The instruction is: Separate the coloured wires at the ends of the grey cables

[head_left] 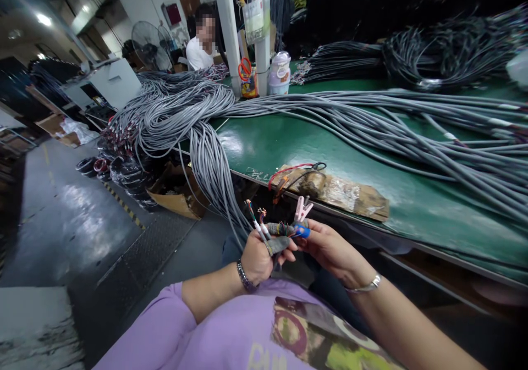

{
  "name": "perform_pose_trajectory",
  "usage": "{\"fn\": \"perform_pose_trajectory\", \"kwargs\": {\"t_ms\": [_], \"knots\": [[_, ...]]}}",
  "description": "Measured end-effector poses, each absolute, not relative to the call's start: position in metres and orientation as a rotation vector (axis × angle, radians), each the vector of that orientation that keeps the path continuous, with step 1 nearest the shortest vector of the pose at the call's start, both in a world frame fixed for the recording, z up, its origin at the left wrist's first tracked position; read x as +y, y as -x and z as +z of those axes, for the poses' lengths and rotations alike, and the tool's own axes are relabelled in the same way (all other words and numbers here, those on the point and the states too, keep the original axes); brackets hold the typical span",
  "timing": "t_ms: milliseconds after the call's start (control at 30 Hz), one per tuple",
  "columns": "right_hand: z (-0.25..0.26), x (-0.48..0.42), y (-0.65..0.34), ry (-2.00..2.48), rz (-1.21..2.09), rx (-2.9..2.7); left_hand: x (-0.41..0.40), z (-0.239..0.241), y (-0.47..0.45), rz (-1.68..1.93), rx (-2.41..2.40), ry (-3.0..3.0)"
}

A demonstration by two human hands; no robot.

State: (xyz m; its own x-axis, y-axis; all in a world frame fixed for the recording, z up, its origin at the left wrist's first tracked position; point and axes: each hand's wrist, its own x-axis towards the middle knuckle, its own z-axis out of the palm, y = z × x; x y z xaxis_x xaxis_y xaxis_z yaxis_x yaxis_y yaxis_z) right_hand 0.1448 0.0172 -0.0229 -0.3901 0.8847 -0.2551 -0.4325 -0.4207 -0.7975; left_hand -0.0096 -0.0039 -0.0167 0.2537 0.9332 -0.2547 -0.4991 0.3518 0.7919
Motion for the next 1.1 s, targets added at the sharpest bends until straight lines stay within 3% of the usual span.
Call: {"fn": "perform_pose_trajectory", "kwargs": {"t_ms": [133,400,600,800,1100], "knots": [[-0.022,0.017,-0.141,0.772,2.003,-0.833,-0.001,-0.018,0.011,0.993,0.755,-0.660],[-0.024,0.032,-0.147,0.748,1.874,-0.616,-0.001,-0.017,0.016,1.167,0.807,-0.816],[-0.021,0.038,-0.141,0.938,1.455,-0.855,-0.001,-0.016,0.013,1.162,0.838,-1.009],[-0.017,0.042,-0.135,0.802,1.740,-0.692,0.004,-0.020,0.008,1.148,0.804,-0.985],[-0.021,0.043,-0.134,0.708,1.810,-0.602,0.004,-0.021,0.005,1.144,0.762,-0.958]]}}
